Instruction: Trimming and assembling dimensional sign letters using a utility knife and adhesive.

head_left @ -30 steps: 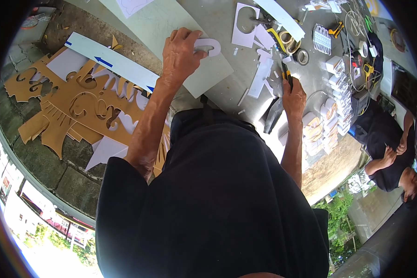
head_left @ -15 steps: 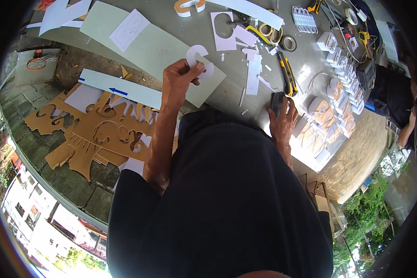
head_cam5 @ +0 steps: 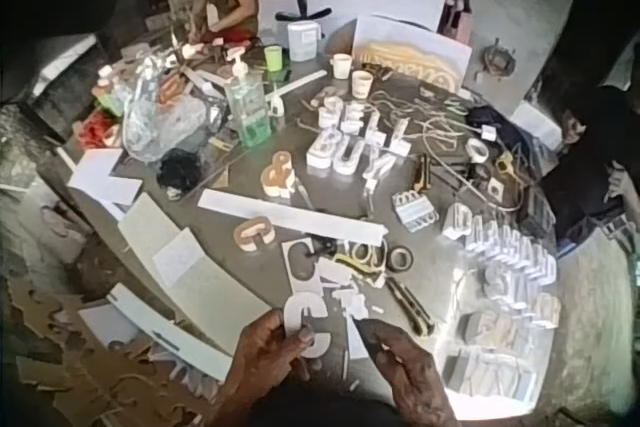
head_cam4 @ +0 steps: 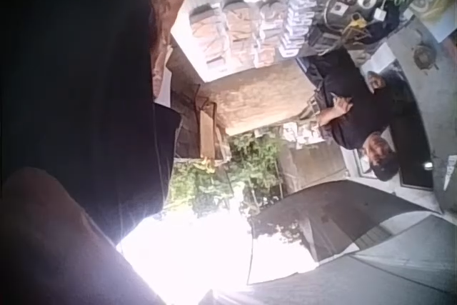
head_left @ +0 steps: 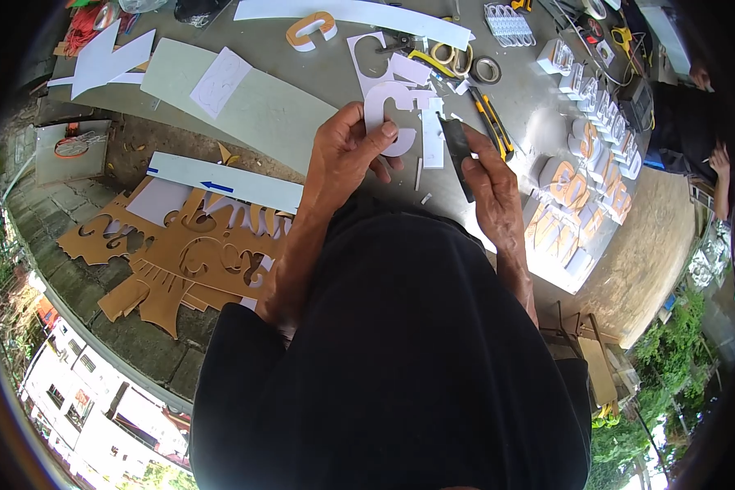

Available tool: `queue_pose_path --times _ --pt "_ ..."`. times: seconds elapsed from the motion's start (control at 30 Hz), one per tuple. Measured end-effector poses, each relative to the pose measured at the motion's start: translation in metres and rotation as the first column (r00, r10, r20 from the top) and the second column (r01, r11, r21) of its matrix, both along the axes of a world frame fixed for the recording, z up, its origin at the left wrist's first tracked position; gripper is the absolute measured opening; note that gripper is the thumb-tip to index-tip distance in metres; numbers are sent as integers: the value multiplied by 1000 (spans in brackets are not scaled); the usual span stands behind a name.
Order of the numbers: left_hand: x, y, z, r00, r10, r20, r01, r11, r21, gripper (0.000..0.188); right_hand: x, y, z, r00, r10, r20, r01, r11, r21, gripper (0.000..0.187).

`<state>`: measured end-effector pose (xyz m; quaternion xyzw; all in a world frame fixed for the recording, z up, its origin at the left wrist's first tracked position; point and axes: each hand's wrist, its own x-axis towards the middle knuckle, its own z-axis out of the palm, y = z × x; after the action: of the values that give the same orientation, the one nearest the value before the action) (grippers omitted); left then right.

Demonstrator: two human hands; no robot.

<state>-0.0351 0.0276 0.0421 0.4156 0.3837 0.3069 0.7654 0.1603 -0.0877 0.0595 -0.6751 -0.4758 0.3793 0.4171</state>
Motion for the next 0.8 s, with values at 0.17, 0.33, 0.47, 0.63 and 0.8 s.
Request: queue_pose_path --times 0.17,0.33,0.47,0.63,0.8 --pt "7 -7 -8 1000 -10 -28 14 991 130 25 -19 20 13 989 123 77 -129 990 65 40" --pt "3 -6 -5 999 7 -32 -5 998 63 17 -15 20 15 971 175 162 -177 984 -7 39" --pt "3 -13 -8 999 -19 -32 19 1000 1 12 -16 22 10 928 200 315 -251 959 129 40" --pt "9 -24 -7 995 101 24 -101 995 -12 13 -35 21 13 898 162 408 -228 966 119 47" --pt "10 -24 -5 983 181 27 -181 983 17 11 -35 13 9 938 170 303 -182 983 11 51"
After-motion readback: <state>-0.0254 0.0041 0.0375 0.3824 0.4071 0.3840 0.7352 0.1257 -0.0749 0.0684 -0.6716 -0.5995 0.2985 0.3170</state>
